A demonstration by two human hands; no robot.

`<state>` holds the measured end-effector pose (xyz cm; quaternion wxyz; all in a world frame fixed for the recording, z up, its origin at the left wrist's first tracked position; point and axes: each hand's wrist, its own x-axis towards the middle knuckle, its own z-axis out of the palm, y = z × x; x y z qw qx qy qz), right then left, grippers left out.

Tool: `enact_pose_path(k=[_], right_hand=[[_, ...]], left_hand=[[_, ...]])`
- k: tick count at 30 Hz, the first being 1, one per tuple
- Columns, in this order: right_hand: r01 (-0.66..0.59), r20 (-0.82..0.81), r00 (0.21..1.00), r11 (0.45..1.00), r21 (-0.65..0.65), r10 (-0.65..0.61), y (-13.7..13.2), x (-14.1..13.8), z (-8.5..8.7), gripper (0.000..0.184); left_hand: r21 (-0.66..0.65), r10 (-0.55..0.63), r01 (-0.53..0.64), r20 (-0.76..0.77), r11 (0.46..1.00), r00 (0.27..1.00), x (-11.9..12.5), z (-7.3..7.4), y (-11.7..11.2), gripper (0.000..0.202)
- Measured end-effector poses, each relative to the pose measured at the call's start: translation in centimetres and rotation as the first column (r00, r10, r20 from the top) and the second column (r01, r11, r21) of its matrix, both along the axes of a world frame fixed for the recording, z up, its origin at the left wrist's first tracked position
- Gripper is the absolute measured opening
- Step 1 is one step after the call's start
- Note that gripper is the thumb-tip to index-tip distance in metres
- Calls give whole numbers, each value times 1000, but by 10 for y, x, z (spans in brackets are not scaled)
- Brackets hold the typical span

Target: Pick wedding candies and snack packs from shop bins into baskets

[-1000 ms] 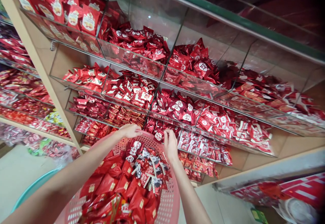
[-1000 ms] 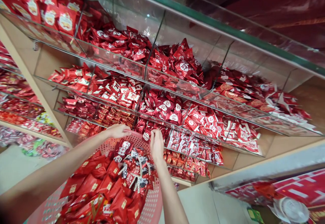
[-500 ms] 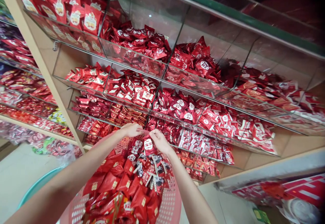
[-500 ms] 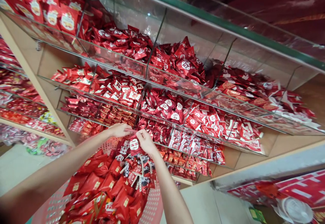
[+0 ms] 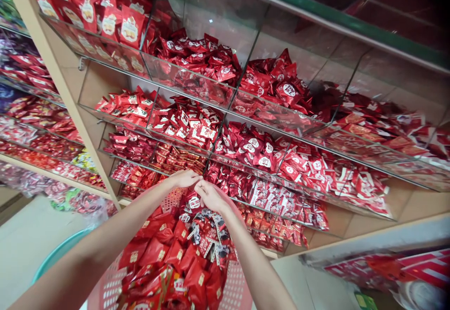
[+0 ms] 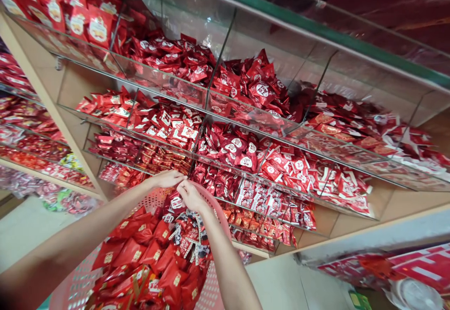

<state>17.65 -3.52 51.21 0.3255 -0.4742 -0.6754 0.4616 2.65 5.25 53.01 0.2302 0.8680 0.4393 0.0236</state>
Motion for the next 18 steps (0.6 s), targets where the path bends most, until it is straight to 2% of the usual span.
enact_pose_path(k=[3,6,9,11,13,18], right_hand=[[-47,47,998,998,-41,49,-1,-4,2,17],[-72,166,984,997,10,70,-4,-7,10,17],[-136,399,915,979,151,65,-7,-12,19,15],[-182,525,849,967,179,62,-9,-17,22,13],[-200,587,806,968,152,74,-11,-24,21,12],[-185,646,762,972,145,48,-19,-43,9,12]], left_hand=[[-25,22,-21,6,999,1000,1,1,0,63],[-41,28,-28,5,999,1000,1,3,-1,63],[-38,34,-34,-1,999,999,1,3,-1,63],[-34,35,-36,-2,999,999,1,3,-1,63],[-36,36,-36,-2,999,999,1,3,-1,64],[-36,47,-47,-1,998,999,1,4,-2,64]])
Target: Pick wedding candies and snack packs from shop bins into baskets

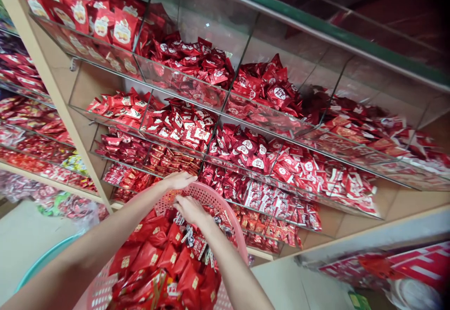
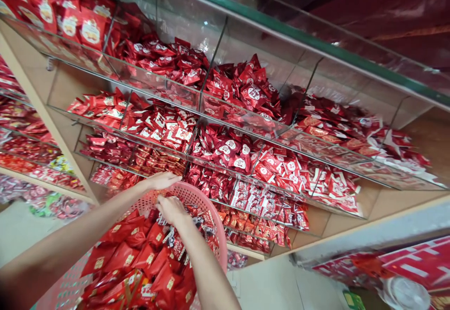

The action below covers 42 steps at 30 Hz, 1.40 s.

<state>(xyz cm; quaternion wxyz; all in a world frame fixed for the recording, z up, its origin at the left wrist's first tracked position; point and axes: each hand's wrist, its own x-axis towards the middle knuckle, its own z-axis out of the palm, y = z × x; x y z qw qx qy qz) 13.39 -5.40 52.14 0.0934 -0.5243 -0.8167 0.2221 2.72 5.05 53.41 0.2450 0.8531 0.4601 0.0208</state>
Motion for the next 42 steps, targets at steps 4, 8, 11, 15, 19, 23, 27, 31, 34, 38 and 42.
enact_pose_path(k=[4,8,11,15,19,23,27,31,34,38,42], right_hand=[[27,-15,1000,997,67,-26,-8,-4,-5,15],[79,-139,989,981,177,-55,-9,12,1,15],[343,-281,920,908,239,-273,2,36,8,16],[695,-334,707,698,170,-623,25,72,6,12],[747,-297,661,642,172,-689,40,89,0,14],[684,-224,728,669,291,-648,50,82,-1,26],[622,-186,779,701,348,-599,61,71,-4,29],[648,-243,760,675,351,-603,67,69,-9,29],[689,-305,725,640,341,-618,66,73,-8,29],[751,-438,659,570,333,-612,57,81,-3,35],[789,-568,603,527,318,-561,44,85,-1,33]], left_hand=[[6,-3,3,-3,1000,1000,0,0,0,62],[8,-3,3,-10,1000,1000,1,1,0,58],[11,-9,9,-14,1000,1000,1,1,-1,54],[16,2,-2,-19,1000,1000,0,2,-3,54],[21,1,-1,-10,1000,1000,-1,1,-4,51],[24,-2,2,-3,1000,1000,-2,0,-6,50],[32,-10,9,3,999,1000,-4,-1,-6,49],[32,-12,12,9,999,1000,-5,-5,-5,51],[30,-13,13,9,999,1000,-5,-7,-3,52],[27,-11,11,4,1000,1000,-4,-4,-4,52],[22,-8,8,-6,1000,1000,-3,2,-5,52]])
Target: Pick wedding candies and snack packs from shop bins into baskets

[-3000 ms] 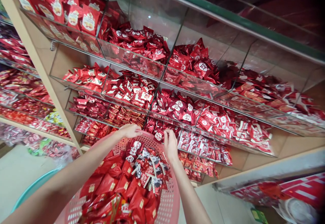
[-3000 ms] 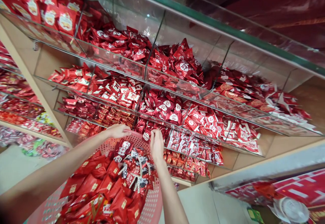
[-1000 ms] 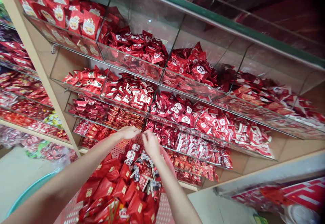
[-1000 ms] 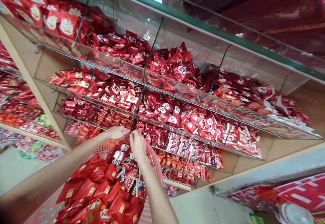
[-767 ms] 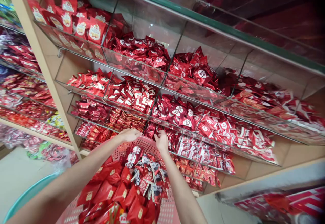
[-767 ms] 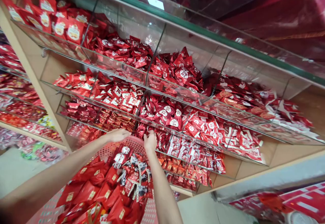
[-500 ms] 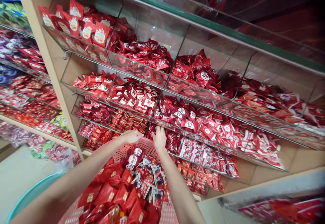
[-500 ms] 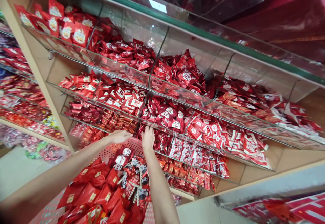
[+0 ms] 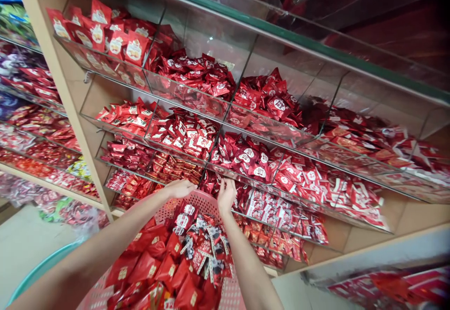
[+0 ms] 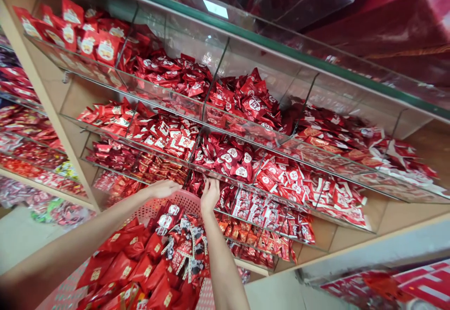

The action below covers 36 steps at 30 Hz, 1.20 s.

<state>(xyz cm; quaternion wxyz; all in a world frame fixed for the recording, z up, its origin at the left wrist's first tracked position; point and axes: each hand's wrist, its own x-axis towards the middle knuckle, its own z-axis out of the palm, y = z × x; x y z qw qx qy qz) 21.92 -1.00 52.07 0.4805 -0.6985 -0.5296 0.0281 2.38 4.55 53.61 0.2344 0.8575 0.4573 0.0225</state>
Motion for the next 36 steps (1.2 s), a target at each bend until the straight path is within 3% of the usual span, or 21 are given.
enact_pose_path(k=[6,8,10,12,14,16,19,24,30,36], right_hand=[[12,-153,988,995,99,3,-22,-1,-2,29],[7,-294,955,995,101,23,-32,-4,-3,29],[-17,-523,850,995,94,64,-43,-8,-4,29],[-48,-722,684,995,92,100,-55,-13,-4,31],[-70,-818,564,993,91,115,-66,-17,-2,33],[-89,-862,489,991,98,130,-75,-19,-1,34],[-114,-884,440,986,118,157,-83,-20,1,33],[-137,-879,449,984,112,162,-88,-19,-1,30],[-233,-785,595,972,37,172,-88,-23,-12,29],[-316,-738,643,949,-12,205,-89,-29,-18,28]], left_hand=[[1,11,-11,-20,1000,1000,1,1,0,53],[2,14,-14,-26,1000,1000,1,0,1,54],[4,14,-14,-30,1000,999,1,-2,1,55],[8,11,-11,-33,1000,999,1,-3,2,56],[10,6,-6,-36,1000,999,1,-3,2,57],[9,0,0,-39,1000,999,2,-3,2,59],[7,-8,8,-44,1000,999,2,-3,1,60],[15,-14,14,-47,1000,999,2,-2,0,58],[17,-11,12,-38,1000,999,2,0,-2,55],[4,1,-1,-27,1000,1000,3,1,-3,64]])
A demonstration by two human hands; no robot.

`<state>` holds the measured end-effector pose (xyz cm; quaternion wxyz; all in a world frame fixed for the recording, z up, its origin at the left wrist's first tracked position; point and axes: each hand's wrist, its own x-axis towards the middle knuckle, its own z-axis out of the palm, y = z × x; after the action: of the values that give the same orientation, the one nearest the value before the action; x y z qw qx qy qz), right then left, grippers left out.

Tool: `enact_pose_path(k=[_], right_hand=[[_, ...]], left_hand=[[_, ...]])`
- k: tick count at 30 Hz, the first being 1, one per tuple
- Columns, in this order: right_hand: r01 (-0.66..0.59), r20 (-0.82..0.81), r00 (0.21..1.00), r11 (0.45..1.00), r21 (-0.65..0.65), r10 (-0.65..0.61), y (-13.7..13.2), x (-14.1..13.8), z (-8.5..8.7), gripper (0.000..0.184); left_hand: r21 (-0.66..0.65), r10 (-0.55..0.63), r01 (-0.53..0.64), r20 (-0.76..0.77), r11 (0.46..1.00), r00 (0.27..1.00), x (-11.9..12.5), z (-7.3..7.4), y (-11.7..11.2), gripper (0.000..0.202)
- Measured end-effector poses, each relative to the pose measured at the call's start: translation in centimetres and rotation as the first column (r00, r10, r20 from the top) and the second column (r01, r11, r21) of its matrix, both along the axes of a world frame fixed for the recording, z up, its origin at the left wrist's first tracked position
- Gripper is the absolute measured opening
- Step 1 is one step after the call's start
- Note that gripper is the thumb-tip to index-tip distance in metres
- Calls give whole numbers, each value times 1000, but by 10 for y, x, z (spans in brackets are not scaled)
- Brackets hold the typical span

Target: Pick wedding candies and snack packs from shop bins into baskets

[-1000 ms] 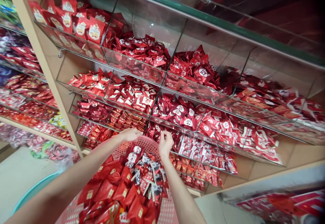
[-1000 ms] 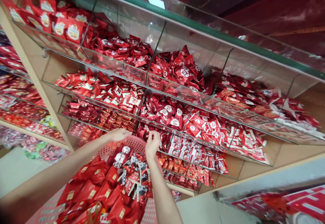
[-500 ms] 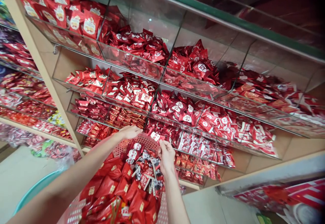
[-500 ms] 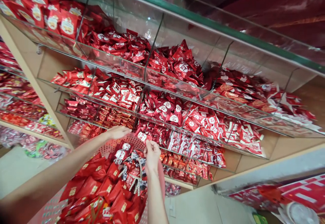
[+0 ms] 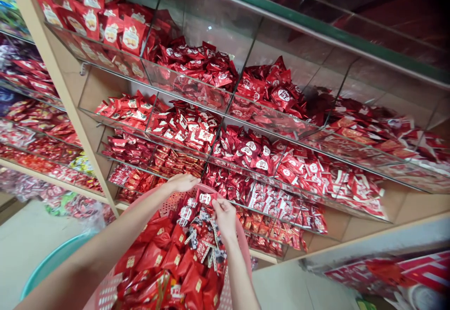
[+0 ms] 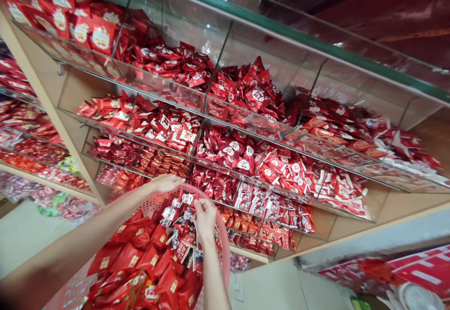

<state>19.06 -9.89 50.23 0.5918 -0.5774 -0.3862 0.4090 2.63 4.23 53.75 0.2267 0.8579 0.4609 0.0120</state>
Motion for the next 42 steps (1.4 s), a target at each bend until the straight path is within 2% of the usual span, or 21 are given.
enact_pose_path(k=[5,14,22,27,31,33,36,38,42], right_hand=[[1,-5,1000,999,-44,-1,2,-1,-8,30],[-28,-101,995,991,-132,15,20,-21,-12,31],[44,-11,999,989,-143,-46,28,-30,-26,21],[17,73,997,989,-150,-6,24,-29,-18,36],[63,270,962,992,-107,-32,27,-15,-1,32],[102,514,856,992,-67,-53,34,-4,9,29],[93,832,553,996,-7,-46,49,12,23,29],[28,911,412,1000,-1,-11,59,20,29,30],[-121,970,236,992,-34,62,76,31,29,29]], left_hand=[[-25,48,-48,-2,999,999,1,1,0,81],[-32,59,-59,10,998,998,2,6,-3,80],[-23,55,-54,9,998,998,1,1,-1,82],[-22,42,-42,9,999,999,1,2,1,82],[-25,44,-44,7,999,999,1,3,0,82],[-29,46,-46,6,999,999,1,4,-1,82],[-32,49,-49,5,998,999,1,4,-1,83],[-31,49,-48,9,998,999,1,4,-2,82],[-23,53,-53,18,998,998,1,2,-2,80]])
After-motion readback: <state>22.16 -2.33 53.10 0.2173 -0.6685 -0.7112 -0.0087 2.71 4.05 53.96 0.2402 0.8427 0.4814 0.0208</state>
